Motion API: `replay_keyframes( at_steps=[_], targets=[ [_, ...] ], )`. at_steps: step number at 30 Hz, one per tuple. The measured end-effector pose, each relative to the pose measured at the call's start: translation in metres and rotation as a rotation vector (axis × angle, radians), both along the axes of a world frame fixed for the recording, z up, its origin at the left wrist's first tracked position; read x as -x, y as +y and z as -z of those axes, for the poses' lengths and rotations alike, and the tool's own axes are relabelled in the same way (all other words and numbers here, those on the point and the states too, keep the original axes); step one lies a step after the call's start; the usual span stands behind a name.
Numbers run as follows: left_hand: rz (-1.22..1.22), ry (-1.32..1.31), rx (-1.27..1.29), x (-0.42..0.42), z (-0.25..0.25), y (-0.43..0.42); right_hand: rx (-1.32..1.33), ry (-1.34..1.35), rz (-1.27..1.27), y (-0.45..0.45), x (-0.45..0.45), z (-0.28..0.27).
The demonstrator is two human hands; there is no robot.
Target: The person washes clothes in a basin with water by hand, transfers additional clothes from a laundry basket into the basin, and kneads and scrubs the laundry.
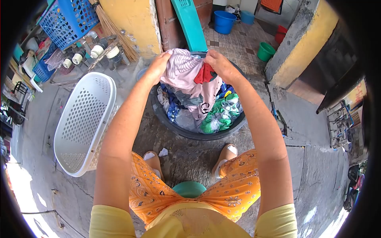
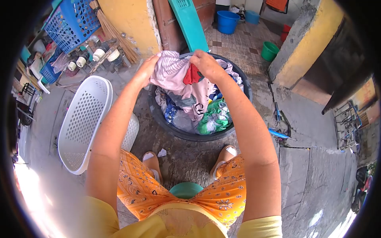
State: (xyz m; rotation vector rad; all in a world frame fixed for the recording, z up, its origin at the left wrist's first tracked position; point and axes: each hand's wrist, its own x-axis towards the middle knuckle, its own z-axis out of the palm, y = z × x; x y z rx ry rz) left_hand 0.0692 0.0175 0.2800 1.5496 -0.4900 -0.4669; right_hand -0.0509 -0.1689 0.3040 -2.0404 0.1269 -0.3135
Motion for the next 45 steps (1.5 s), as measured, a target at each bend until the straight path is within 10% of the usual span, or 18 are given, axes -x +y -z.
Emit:
replay_keyframes(
  at_steps=[8, 15, 21, 24, 29, 45],
  targets=[
    [0.128, 0.314, 0.172, 0.012, -0.066, 0.007, -0.521, -0.212, -0.110, 0.028, 0.014, -0.056],
    [0.091, -0.104, -0.109, 0.000, 0.054, 0.010, -0.578, 0.022, -0.109, 0.017, 0.025, 0.051],
    [0.234, -0.517, -0.830, 0.045, 0.139, 0.015, 0.651, 0.453, -0.176, 0.011, 0.053, 0.188],
    [0.556, -0.661, -0.922, 0.069, 0.166, 0.014, 0.850, 0.782, -0.274, 0.037, 0.074, 0.178],
    [0.857, -0.642, -1.091, 0.068, 0.192, 0.002, 0.782, 0.951, -0.393, 0.031, 0.075, 0.216],
    [0.622, -0.294, -1.254, 0.035, 0.274, -0.041, 1.256, 1.005, -0.558, 0.030, 0.019, 0.290]
  ],
)
